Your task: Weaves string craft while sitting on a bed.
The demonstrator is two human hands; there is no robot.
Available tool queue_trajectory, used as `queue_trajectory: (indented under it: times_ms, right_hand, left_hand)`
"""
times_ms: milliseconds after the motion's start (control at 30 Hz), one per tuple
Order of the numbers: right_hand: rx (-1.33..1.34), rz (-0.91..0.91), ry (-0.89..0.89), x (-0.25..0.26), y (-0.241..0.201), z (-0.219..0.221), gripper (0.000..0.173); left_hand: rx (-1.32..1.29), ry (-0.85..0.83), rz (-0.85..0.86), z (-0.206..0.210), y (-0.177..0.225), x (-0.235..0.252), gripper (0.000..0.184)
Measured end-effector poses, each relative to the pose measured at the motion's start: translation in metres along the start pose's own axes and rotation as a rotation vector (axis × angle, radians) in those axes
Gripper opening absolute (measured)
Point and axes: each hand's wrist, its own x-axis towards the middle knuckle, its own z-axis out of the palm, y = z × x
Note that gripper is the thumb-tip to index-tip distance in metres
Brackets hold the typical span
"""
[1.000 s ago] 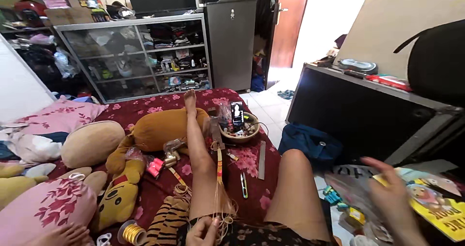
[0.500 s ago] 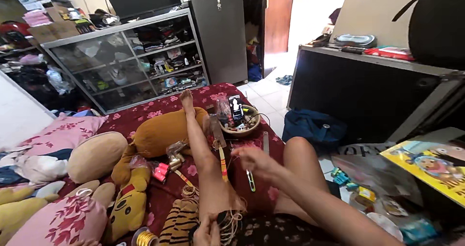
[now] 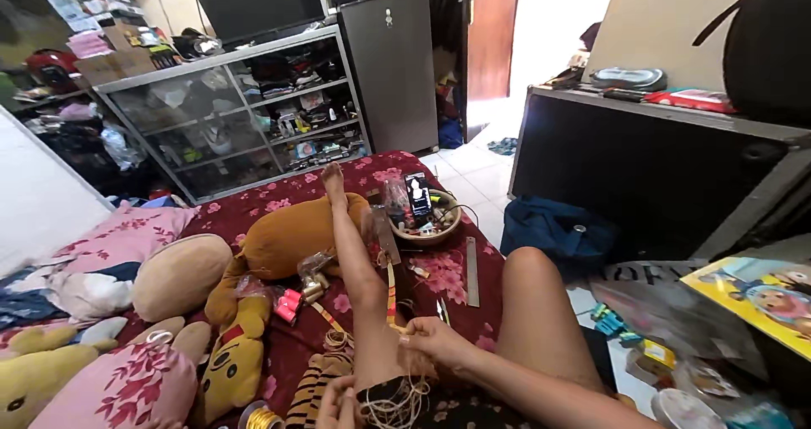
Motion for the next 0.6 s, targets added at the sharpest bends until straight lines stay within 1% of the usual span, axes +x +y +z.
queue_trajectory:
  times_ms: [33,67,133,167,200,233,267,300,333,400,433,500,533,567,600]
  right_hand:
    - [0.008,0.015,-0.013,-0.004,0.001,0.001,0.021]
    - [0.019,0.021,-0.021,-0.008,0.004,0.002,0.021]
    - [0.029,0.007,-0.018,-0.013,0.012,0.003,0.020]
    - [0.023,0.001,-0.013,-0.015,0.013,0.003,0.019]
    - [0.014,-0.004,-0.013,-0.016,0.013,0.004,0.018]
    - [0.004,-0.013,-0.013,-0.017,0.013,0.004,0.017]
    - [-0.005,-0.018,-0.016,-0.018,0.012,0.004,0.016]
    - [-0.018,-0.021,-0.026,-0.019,0.012,0.004,0.016]
    - [-0.041,-0.021,-0.039,-0.021,0.012,0.004,0.017]
    - [-0.121,-0.027,-0.063,-0.027,0.015,-0.001,0.022]
    - [-0.169,-0.048,-0.057,-0.029,0.022,-0.005,0.027]
    - [-0.254,-0.086,-0.033,-0.038,0.030,-0.015,0.047]
    - [-0.266,-0.085,-0.024,-0.046,0.030,-0.019,0.053]
    - [-0.250,-0.075,-0.037,-0.054,0.024,-0.021,0.054]
    - [-0.210,-0.089,-0.054,-0.062,0.021,-0.022,0.050]
  left_hand:
    - [0.045,0.079,-0.001,-0.004,-0.003,0.004,0.027]
    - [0.100,0.097,0.043,-0.005,-0.002,0.006,0.031]
    - [0.224,0.070,0.219,0.006,0.009,0.013,0.034]
    - [0.271,0.028,0.286,0.016,0.018,0.017,0.030]
    - [0.296,-0.036,0.297,0.026,0.027,0.022,0.028]
    - [0.289,-0.111,0.252,0.036,0.034,0.028,0.027]
    - [0.247,-0.186,0.163,0.046,0.038,0.035,0.026]
    - [0.180,-0.240,0.075,0.054,0.038,0.042,0.025]
    - [0.102,-0.258,0.009,0.061,0.035,0.046,0.021]
    - [-0.059,-0.240,-0.072,0.069,0.028,0.045,0.015]
    - [-0.132,-0.226,-0.112,0.069,0.026,0.040,0.014]
    - [-0.238,-0.195,-0.195,0.063,0.026,0.022,0.012]
    - [-0.263,-0.181,-0.225,0.058,0.027,0.011,0.010]
    - [-0.265,-0.163,-0.234,0.053,0.030,0.000,0.009]
    - [-0.230,-0.136,-0.201,0.050,0.031,-0.011,0.009]
